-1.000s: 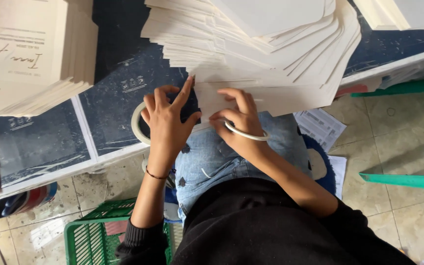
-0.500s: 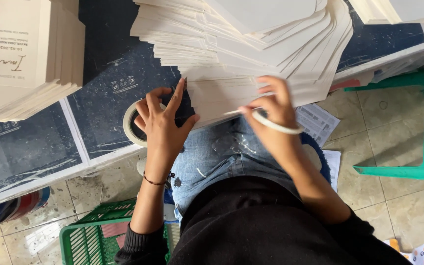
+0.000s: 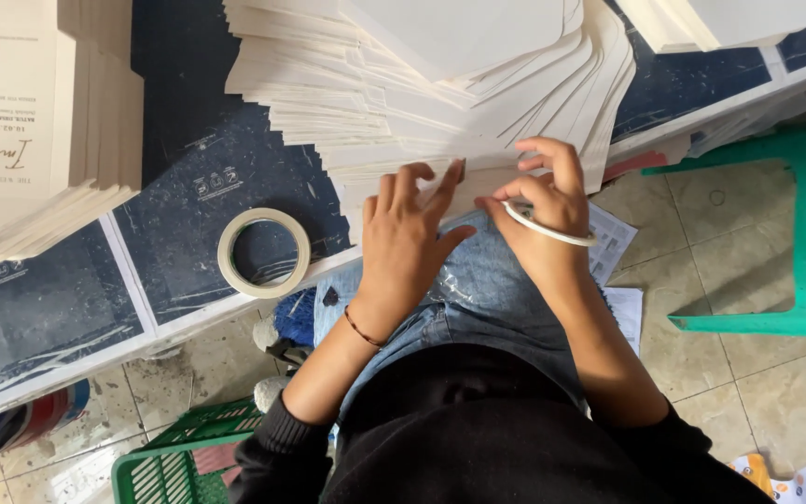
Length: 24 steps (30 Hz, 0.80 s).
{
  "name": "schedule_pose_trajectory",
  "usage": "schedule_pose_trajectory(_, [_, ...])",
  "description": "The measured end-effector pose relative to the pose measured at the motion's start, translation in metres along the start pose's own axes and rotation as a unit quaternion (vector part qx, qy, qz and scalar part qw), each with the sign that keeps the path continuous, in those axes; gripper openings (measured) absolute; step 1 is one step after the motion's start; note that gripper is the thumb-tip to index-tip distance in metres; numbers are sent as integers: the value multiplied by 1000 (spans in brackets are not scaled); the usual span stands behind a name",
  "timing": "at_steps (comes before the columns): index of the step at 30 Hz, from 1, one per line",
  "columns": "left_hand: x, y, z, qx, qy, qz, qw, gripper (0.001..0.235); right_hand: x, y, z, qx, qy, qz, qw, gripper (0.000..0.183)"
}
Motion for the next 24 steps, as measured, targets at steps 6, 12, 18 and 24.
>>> schedule_pose_trajectory(6, [-62, -25, -7, -174, 155, 118, 965, 46, -32, -19, -7, -23, -40, 59, 997, 29])
schedule_pose_trajectory(12, [-44, -16, -13, -241, 104, 141, 955, 80, -32, -18, -14, -29, -83, 21, 996, 24])
schedule_pose_trajectory(18, [25, 5, -6, -126, 111, 90, 982, 50, 1, 14, 6, -8, -74, 41, 996, 19])
schedule_pose_trajectory(24, [21, 33, 3, -139, 139, 77, 977, 50, 14, 23, 11, 66, -153, 110, 980, 16])
Point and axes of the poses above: each hand's wrist, its own x-axis away from the middle knuckle, its own y-axis out of the palm, z = x × y, the point moved 1 cm from there along -x, towards the middle knuckle, and after that the axes turned 12 degrees about x, right-handed, at the moved point
